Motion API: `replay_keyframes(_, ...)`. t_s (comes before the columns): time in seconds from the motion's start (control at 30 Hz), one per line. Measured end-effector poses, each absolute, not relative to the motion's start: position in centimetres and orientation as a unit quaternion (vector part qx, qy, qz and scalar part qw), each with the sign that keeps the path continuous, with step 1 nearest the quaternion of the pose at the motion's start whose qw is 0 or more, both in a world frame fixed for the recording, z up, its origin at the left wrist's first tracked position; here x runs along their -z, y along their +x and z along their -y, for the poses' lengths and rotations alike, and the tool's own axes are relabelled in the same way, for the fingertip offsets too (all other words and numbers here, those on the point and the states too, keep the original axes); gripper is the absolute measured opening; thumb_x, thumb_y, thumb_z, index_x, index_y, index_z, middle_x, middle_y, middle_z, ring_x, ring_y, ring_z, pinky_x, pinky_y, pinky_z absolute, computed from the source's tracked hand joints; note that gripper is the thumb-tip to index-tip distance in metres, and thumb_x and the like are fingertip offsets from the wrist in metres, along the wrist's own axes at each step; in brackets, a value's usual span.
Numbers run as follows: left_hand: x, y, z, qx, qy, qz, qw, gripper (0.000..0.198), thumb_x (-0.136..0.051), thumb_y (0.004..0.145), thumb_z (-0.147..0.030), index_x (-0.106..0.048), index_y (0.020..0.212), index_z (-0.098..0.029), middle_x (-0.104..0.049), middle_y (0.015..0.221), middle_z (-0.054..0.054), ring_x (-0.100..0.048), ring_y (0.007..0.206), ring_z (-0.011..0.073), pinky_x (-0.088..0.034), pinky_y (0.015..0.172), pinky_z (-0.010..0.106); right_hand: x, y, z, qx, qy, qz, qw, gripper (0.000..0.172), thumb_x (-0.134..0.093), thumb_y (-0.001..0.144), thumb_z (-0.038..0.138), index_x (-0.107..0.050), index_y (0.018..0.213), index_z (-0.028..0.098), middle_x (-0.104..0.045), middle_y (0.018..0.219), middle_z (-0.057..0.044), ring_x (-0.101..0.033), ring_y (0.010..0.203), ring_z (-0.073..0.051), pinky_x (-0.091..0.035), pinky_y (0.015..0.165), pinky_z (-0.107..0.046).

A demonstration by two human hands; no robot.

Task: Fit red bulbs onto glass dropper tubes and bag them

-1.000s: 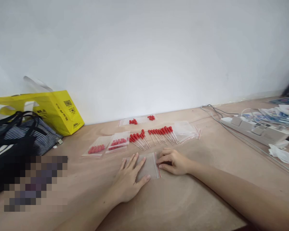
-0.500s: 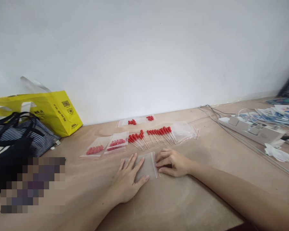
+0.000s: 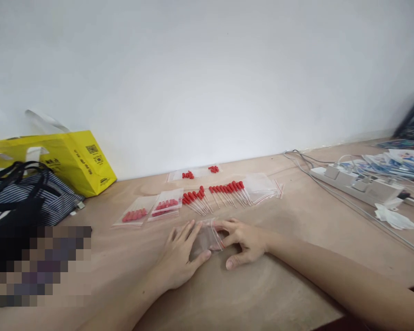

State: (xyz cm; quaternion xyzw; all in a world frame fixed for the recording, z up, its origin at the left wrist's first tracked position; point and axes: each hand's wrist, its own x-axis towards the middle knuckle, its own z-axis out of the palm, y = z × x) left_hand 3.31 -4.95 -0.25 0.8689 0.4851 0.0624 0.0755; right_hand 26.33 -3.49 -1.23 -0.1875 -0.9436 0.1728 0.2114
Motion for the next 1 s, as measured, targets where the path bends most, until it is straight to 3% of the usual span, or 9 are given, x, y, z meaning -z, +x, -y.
replay_keyframes(0.1, -0.4, 3.2, 4.6, -0.1, 0.885, -0.445, 0.09, 0.066, -0.042, 0.078, -0.053, -0.025, 0.133, -0.021, -0.035, 0.135, 0.009, -0.03, 0.123, 0.0255, -0.023, 0.101, 0.047, 1.2, 26.4, 3.2, -0.238, -0.18, 0.922, 0.248, 0.043, -0.063, 0.069, 0.042, -0.06, 0.106, 0.022, -0.031, 0.133, -0.008, -0.038, 0.116, -0.02, -0.029, 0.098, -0.037)
replay_keyframes(0.23, -0.5, 3.1, 4.2, -0.118, 0.892, -0.414, 0.14, 0.062, -0.045, 0.079, -0.047, -0.026, 0.132, -0.02, -0.036, 0.135, 0.008, -0.034, 0.122, 0.0233, -0.031, 0.099, 0.04, 1.4, 26.5, 2.7, -0.311, -0.192, 0.882, 0.298, 0.034, -0.064, 0.069, 0.037, -0.064, 0.099, 0.021, -0.042, 0.124, -0.008, -0.045, 0.109, -0.018, -0.035, 0.093, -0.035)
replay_keyframes(0.33, -0.3, 3.1, 4.2, -0.119, 0.886, -0.426, 0.14, 0.059, -0.045, 0.079, -0.046, -0.029, 0.131, -0.021, -0.038, 0.133, 0.008, -0.035, 0.121, 0.0243, -0.03, 0.1, 0.043, 1.5, 26.3, 1.5, -0.319, -0.263, 0.846, 0.336, 0.024, -0.057, 0.075, 0.036, -0.066, 0.084, 0.016, -0.06, 0.094, -0.007, -0.056, 0.086, -0.014, -0.044, 0.077, -0.028)
replay_keyframes(0.43, -0.4, 3.3, 4.2, -0.123, 0.887, -0.423, 0.136, 0.058, -0.045, 0.079, -0.043, -0.029, 0.131, -0.02, -0.038, 0.133, 0.008, -0.035, 0.121, 0.0236, -0.028, 0.101, 0.043, 1.1, 25.2, -0.6, -0.245, -0.399, 0.804, 0.367, 0.024, -0.053, 0.078, 0.032, -0.062, 0.066, 0.013, -0.059, 0.065, -0.002, -0.054, 0.062, -0.01, -0.042, 0.059, -0.021)
replay_keyframes(0.57, -0.4, 3.2, 4.3, -0.122, 0.889, -0.422, 0.132, 0.056, -0.044, 0.08, -0.042, -0.031, 0.13, -0.021, -0.039, 0.133, 0.007, -0.036, 0.12, 0.0242, -0.026, 0.101, 0.046, -0.3, 21.8, -4.1, -0.142, -0.535, 0.778, 0.298, 0.015, -0.056, 0.073, 0.031, -0.059, 0.078, 0.017, -0.061, 0.07, 0.001, -0.055, 0.063, -0.009, -0.039, 0.058, -0.019)
replay_keyframes(0.77, -0.2, 2.8, 4.4, -0.108, 0.883, -0.441, 0.116, 0.056, -0.045, 0.079, -0.043, -0.035, 0.128, -0.017, -0.041, 0.131, 0.01, -0.036, 0.12, 0.0268, -0.029, 0.1, 0.047, -0.9, 16.6, -6.9, -0.104, -0.576, 0.772, 0.25, 0.04, -0.062, 0.06, 0.047, -0.057, 0.087, 0.017, -0.063, 0.084, -0.007, -0.058, 0.079, -0.02, -0.041, 0.064, -0.027)
replay_keyframes(1.0, -0.4, 2.8, 4.4, -0.102, 0.888, -0.433, 0.117, 0.055, -0.043, 0.08, -0.044, -0.034, 0.128, -0.019, -0.041, 0.132, 0.009, -0.035, 0.121, 0.0261, -0.028, 0.1, 0.047, -0.5, 15.6, -7.1, -0.08, -0.603, 0.759, 0.23, 0.037, -0.056, 0.064, 0.038, -0.052, 0.093, 0.014, -0.062, 0.089, -0.012, -0.058, 0.085, -0.026, -0.043, 0.067, -0.032)
